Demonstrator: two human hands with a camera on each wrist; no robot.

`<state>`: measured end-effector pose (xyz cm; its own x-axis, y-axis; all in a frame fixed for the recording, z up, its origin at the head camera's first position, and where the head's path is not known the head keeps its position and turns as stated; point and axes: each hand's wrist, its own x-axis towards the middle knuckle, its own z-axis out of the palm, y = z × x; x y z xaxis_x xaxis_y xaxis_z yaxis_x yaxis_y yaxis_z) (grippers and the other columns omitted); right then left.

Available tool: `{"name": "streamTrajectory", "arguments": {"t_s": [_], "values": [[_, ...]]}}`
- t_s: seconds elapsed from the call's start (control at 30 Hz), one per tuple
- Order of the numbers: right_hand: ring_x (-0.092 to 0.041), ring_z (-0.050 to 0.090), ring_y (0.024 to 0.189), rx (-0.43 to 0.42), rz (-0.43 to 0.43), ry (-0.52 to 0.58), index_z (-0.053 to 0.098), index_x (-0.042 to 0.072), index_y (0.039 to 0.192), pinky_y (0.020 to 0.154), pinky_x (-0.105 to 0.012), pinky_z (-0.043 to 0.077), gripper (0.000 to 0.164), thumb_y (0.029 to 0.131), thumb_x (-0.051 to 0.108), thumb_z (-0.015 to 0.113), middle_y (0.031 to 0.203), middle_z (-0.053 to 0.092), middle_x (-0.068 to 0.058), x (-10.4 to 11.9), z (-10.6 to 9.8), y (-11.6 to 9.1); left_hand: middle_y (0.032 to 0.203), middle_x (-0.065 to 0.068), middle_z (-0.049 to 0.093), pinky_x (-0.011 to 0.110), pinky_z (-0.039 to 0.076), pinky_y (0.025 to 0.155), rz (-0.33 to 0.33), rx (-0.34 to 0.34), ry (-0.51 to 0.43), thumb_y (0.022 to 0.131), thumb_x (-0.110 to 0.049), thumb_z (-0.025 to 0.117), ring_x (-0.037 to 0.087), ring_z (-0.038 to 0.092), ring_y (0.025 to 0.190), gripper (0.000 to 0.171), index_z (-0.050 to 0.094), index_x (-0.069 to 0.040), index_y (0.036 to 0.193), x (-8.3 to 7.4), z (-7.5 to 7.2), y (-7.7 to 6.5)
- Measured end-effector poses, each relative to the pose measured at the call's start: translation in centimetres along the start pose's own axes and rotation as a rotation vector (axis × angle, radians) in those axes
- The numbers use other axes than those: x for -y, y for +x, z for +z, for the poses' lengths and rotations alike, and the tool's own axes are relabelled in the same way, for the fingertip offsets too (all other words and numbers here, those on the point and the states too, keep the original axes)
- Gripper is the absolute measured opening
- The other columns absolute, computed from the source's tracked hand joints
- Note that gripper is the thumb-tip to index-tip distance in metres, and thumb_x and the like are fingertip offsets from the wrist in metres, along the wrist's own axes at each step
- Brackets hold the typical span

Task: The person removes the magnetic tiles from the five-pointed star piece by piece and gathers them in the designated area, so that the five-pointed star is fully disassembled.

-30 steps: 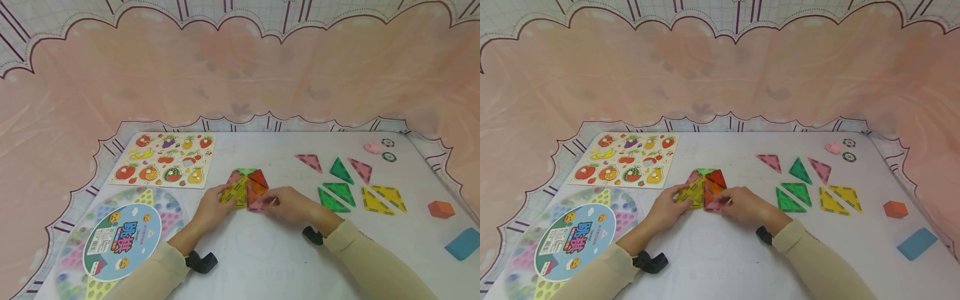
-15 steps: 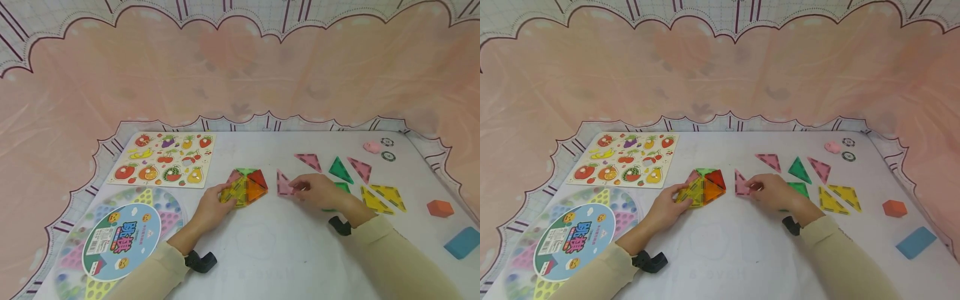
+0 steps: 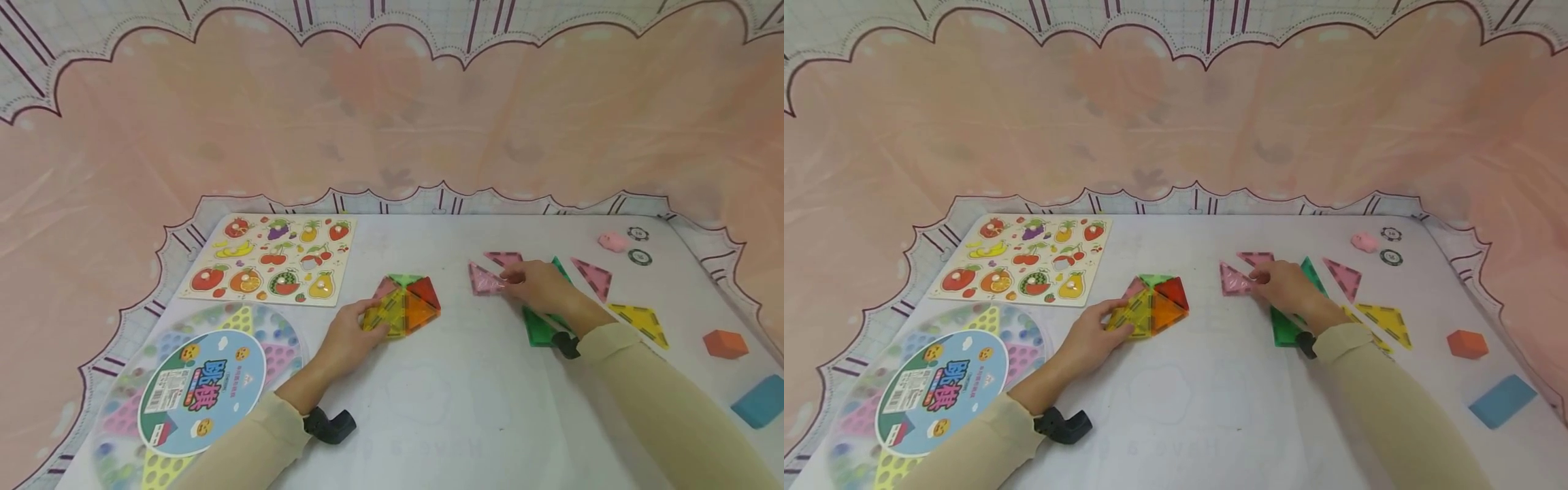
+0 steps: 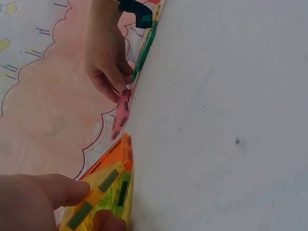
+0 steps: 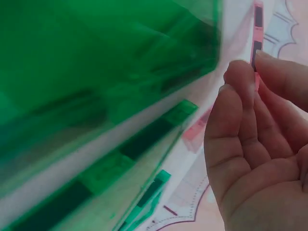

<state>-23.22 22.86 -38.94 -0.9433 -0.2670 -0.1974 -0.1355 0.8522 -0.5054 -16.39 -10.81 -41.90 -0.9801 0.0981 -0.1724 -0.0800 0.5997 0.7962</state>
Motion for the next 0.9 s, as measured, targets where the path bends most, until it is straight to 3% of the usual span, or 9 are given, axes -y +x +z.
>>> {"name": "streamTrajectory", "arguments": {"t_s": [0.33, 0.63, 0.9], "values": [[-0.028, 0.048, 0.100, -0.039, 0.016, -0.029, 0.051, 0.007, 0.124, 0.085, -0.048, 0.038, 0.041, 0.087, 0.024, 0.056, 0.115, 0.054, -0.014, -0.1, -0.4, 0.1, 0.130, 0.004, 0.041, 0.043, 0.031, 0.096, -0.004, 0.011, -0.001, 0.081, -0.031, 0.065, 0.020, 0.040, 0.112, 0.048, 0.050, -0.020, 0.125, 0.0, -0.1, 0.0], [-0.026, 0.050, 0.102, -0.001, -0.026, -0.043, 0.054, 0.008, 0.120, 0.085, -0.045, 0.039, 0.047, 0.080, 0.031, 0.066, 0.118, 0.055, -0.010, 1.5, 1.3, 2.4, 0.130, 0.003, 0.041, 0.043, 0.032, 0.095, -0.008, 0.009, -0.007, 0.081, -0.032, 0.064, 0.020, 0.040, 0.110, 0.048, 0.050, -0.021, 0.125, 0.1, -0.1, 0.1], [-0.027, 0.048, 0.105, -0.016, -0.024, -0.084, 0.053, 0.009, 0.122, 0.088, -0.047, 0.038, 0.053, 0.078, 0.032, 0.069, 0.126, 0.049, -0.012, 2.2, 1.8, 2.9, 0.129, 0.003, 0.043, 0.043, 0.031, 0.096, 0.007, 0.005, -0.006, 0.080, -0.032, 0.065, 0.020, 0.040, 0.111, 0.047, 0.051, -0.019, 0.124, 0.1, -0.1, 0.1]]}}
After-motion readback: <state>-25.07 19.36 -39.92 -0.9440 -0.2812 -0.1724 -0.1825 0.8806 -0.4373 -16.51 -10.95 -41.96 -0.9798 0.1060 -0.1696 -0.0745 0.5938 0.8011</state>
